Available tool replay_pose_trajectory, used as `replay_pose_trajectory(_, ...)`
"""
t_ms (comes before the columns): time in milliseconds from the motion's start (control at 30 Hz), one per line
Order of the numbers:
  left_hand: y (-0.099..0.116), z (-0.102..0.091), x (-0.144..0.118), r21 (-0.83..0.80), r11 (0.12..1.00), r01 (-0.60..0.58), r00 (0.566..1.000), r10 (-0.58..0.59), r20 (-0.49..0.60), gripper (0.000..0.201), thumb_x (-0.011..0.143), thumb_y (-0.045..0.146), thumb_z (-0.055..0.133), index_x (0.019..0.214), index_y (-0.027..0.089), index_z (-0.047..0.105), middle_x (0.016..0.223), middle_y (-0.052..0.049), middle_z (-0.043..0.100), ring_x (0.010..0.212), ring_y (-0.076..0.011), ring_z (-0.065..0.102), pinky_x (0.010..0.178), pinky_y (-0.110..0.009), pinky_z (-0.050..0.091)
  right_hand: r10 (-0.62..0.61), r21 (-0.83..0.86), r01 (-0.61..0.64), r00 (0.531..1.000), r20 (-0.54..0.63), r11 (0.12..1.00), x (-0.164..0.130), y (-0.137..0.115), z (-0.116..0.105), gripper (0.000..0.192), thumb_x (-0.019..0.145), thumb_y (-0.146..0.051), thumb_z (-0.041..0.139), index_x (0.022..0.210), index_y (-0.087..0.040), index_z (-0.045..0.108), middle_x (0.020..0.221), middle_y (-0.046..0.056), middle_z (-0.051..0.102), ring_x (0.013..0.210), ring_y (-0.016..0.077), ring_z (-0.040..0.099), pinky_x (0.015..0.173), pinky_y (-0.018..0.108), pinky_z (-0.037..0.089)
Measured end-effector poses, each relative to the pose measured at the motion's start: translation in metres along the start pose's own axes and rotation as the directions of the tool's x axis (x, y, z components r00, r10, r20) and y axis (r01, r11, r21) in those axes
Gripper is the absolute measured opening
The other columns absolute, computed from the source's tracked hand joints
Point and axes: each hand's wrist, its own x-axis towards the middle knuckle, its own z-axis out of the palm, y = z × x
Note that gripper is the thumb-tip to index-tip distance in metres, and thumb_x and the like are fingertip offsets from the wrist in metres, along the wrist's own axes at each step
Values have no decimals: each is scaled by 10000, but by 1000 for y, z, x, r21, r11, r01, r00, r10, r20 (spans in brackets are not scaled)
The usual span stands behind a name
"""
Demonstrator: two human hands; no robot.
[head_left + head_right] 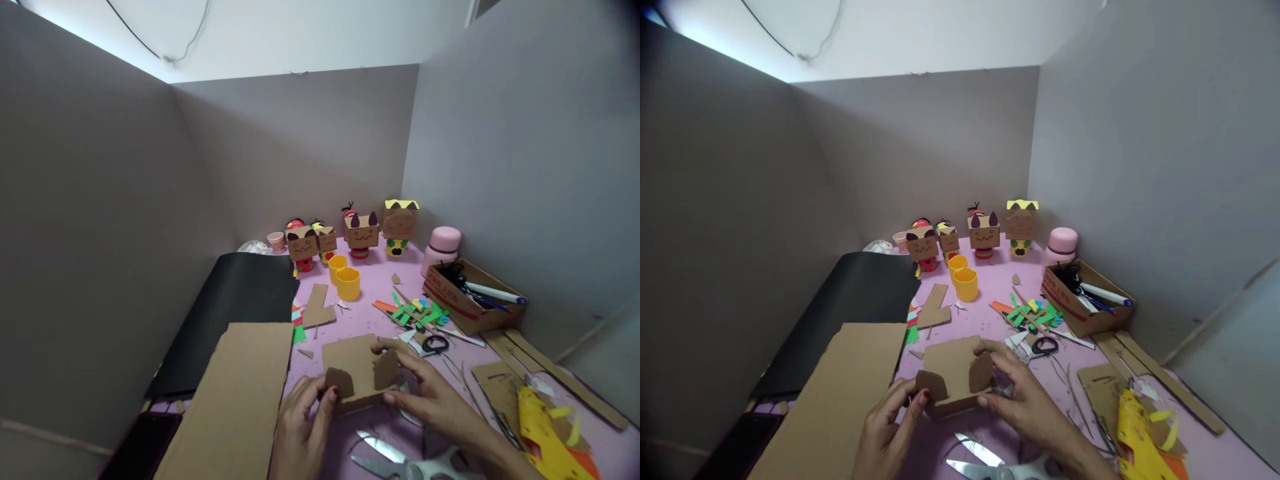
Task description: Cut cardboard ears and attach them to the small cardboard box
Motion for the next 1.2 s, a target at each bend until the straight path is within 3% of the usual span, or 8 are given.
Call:
replay_pose_trajectory(300,0,0,0,5,1000,-1,1000,1,-7,181,907,298,523,832,210,663,764,-21,664,730,-173,629,668,-231,483,21,-23,-21,1000,3,1000,1,-6,-1,275,790,-432,670,969,-224,676,1275,108,551,1226,285,486,1014,358,398)
replay_pose_trajectory(467,-1,1,1,2,1000,-12,999,12,-33,168,901,294,534,849,211,670,761,-20,669,722,-172,636,657,-227,491,13,0,-13,998,-58,1000,-1,-4,0,349,836,-486,609,1092,-251,642,1260,100,569,1243,277,480,1034,384,390)
replay_pose_trajectory(567,0,1,1,9,1000,-26,999,26,-33,160,900,285,537,850,213,672,768,-17,675,732,-168,639,660,-222,491,13,-14,-14,995,-94,1000,0,0,0,252,891,-457,542,951,-254,679,1212,93,601,1224,269,503,1010,380,408)
replay_pose_trajectory(800,-2,0,1,24,998,-59,998,59,-17,145,908,258,527,863,213,658,776,-12,671,740,-165,634,672,-222,484,18,-32,-21,995,-101,999,2,2,-1,239,888,-432,560,810,-238,676,1163,99,625,1227,280,504,984,376,426)
replay_pose_trajectory(1200,-2,-2,1,52,993,-104,994,104,-11,122,919,226,526,890,220,644,779,4,657,741,-141,622,672,-198,468,-1,-36,-3,994,-106,999,3,1,-1,258,886,-431,556,751,-230,644,1113,95,645,1206,283,519,953,358,437)
